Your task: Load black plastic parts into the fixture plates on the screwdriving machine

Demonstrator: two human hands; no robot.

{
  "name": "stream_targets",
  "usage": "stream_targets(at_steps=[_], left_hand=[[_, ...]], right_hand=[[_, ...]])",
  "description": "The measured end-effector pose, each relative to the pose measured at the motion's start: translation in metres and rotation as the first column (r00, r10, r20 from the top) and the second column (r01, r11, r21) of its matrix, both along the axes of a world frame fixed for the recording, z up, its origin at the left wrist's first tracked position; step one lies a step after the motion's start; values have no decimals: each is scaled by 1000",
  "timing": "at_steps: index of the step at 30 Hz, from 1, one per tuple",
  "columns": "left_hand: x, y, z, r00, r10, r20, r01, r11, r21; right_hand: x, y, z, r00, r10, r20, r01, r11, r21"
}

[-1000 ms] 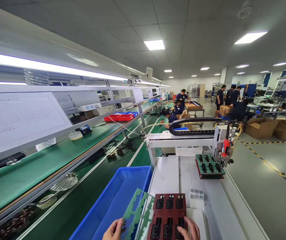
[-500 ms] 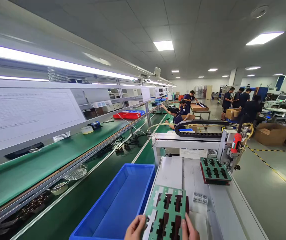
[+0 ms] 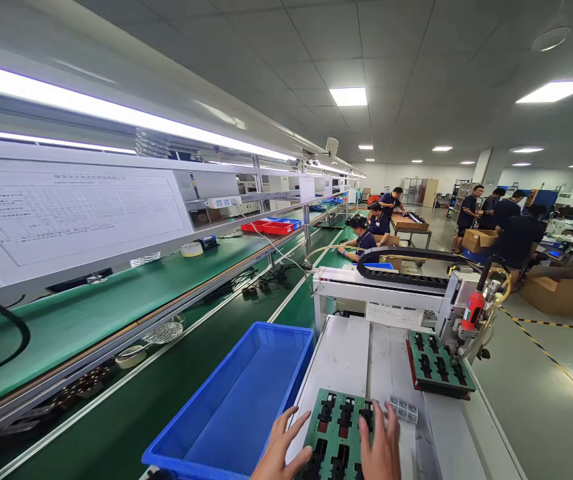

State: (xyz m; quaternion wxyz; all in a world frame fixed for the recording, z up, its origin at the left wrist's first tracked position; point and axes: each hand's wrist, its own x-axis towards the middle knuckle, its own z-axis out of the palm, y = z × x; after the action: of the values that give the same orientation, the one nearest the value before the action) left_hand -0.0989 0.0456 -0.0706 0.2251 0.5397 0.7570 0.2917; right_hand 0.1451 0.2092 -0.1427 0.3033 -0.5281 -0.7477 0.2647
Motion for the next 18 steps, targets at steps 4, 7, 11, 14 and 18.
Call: stream_targets(at_steps=[4,7,11,14,18], left_hand=[[9,38,36,959,-223,-175,161,937,-311],[11,64,30,904,-245,-351,80,902,-424],[10,76,19,861,-275,-427,84,906,-415],[15,68,12,869,-306,-389,168,922,-350],[17,79,-22,837,-225,-499,144,970,-195]], right_hand=[[-64,18,37,949,1,315,-44,991,129],[-89,25,36,922,-23,385,-42,987,157],[-86,28,30,893,-64,446,-47,971,234],[-72,19,26,905,19,424,-145,953,267],[-70,15,17,967,134,218,-213,895,392]])
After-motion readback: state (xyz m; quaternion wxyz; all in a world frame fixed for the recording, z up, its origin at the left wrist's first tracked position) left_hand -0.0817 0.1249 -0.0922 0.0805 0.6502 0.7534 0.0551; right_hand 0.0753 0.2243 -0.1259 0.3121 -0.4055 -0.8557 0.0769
